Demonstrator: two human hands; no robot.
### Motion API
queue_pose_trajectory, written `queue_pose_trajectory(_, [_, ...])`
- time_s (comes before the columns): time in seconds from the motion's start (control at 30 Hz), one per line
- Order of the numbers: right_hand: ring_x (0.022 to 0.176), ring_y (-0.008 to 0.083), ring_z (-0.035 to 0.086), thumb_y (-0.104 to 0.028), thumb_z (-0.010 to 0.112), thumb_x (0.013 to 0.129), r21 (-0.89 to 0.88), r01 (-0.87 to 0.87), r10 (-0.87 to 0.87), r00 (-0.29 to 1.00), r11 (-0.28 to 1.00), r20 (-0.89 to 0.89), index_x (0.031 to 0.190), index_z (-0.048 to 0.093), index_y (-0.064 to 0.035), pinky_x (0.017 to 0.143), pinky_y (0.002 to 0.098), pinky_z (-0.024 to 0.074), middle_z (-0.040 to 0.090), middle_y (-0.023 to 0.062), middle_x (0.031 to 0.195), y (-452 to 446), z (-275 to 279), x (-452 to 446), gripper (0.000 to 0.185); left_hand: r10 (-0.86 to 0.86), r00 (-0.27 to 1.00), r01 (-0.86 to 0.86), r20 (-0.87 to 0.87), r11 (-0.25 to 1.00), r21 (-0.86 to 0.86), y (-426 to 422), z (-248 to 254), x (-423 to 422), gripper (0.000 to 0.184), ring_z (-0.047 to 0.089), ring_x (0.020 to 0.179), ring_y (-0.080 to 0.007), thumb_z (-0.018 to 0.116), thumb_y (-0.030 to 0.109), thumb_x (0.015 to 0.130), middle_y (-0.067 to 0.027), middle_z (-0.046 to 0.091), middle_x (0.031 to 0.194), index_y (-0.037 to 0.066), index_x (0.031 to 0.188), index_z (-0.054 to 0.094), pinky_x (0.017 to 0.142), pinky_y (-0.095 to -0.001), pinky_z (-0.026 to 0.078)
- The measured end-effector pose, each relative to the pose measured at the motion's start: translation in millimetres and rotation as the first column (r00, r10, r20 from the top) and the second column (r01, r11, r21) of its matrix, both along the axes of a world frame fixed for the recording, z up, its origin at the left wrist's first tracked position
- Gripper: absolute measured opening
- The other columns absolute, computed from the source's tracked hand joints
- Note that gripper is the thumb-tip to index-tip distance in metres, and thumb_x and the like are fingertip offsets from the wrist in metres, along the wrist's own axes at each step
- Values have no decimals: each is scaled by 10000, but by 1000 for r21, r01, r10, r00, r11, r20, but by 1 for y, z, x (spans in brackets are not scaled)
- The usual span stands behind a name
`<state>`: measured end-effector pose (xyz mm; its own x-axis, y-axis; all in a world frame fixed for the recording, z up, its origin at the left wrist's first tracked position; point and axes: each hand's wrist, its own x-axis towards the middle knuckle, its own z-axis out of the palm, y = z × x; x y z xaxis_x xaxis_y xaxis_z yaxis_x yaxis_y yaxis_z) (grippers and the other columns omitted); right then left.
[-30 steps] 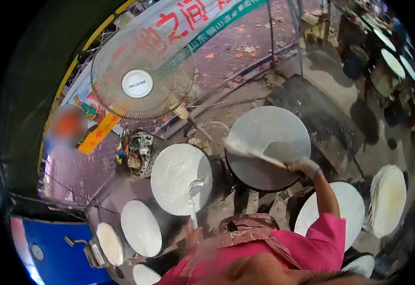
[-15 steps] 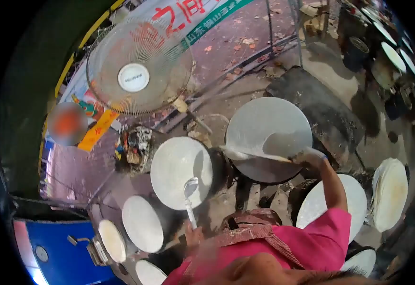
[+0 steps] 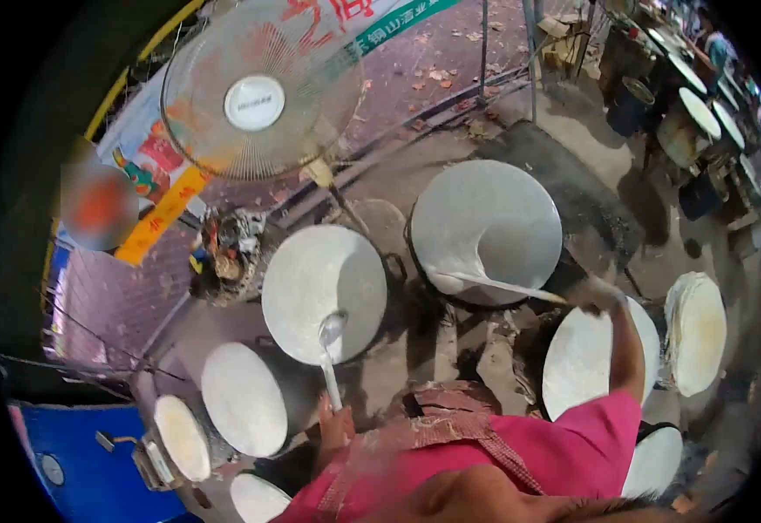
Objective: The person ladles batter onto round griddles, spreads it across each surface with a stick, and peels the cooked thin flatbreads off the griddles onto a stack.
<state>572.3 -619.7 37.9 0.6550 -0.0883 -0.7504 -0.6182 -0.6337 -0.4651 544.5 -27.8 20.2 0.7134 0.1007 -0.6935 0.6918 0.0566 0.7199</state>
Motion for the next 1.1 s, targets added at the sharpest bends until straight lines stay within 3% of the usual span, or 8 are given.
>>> queue_pose_trajectory(0.3, [700,78,532,-198,616,803,546,705,-892,371,452,259,1113,569,-12,585,197,441,603,17,923,224,-130,-162,364,-256,965,257,54,966,-19,68,-1,24,646,342,313,-99,471,9,777,-7,367,490,143,1354,214,273,-255,279])
queue_pose_trajectory(0.37, [714,68,503,-211,649,785,485,701,-848,367,523,383,1046,621,-36,606,212,426,609,-8,842,298,-113,-90,316,-228,971,235,76,967,-102,73,4,15,654,331,327,-86,475,11,797,16,340,497,189,1365,204,287,-243,273])
queue_pose_trajectory(0.47, [856,331,575,-333,548,810,-327,599,-84,554,731,828,1058,603,-131,758,352,450,612,194,931,322,-122,-55,325,-271,956,285,111,949,-137,78,20,5,654,331,315,-90,453,-6,790,2,341,489,178,1364,197,278,-246,284])
queue_pose_trajectory(0.6, [800,320,583,-435,472,828,-442,557,-304,798,703,520,1010,613,-207,716,370,464,633,128,887,278,-96,-113,324,-280,952,300,123,931,-206,95,25,-11,650,347,322,-98,460,-25,769,-13,352,506,184,1341,234,281,-245,298])
queue_pose_trajectory(0.73, [847,299,598,-301,515,818,168,731,-614,399,662,681,1063,604,-140,729,347,468,628,164,923,299,-100,-65,306,-207,977,214,55,925,-312,104,14,-20,614,358,325,-96,438,-16,791,-9,369,518,213,1322,232,269,-247,292])
queue_pose_trajectory(0.83, [874,234,609,-284,539,808,-184,569,-343,690,802,637,1077,602,-103,760,294,460,628,159,960,319,-104,-37,330,-137,989,146,51,923,-356,94,19,-25,424,323,320,-93,440,57,819,1,356,510,186,1201,309,256,-249,263])
queue_pose_trajectory(0.93, [924,187,589,-255,519,839,261,622,-643,534,738,549,1083,611,-112,815,283,436,615,58,1075,262,-111,-83,298,-104,987,62,-121,949,-310,115,-13,-21,153,281,305,-113,444,211,846,7,319,469,161,982,491,257,-268,221])
queue_pose_trajectory(1.1, [898,219,580,-275,442,869,8,695,-545,556,719,628,1141,541,-79,743,321,447,620,75,1019,241,-103,-43,349,-111,991,132,72,848,-514,95,-2,-23,95,316,330,-128,418,218,853,18,282,454,144,795,425,275,-278,234])
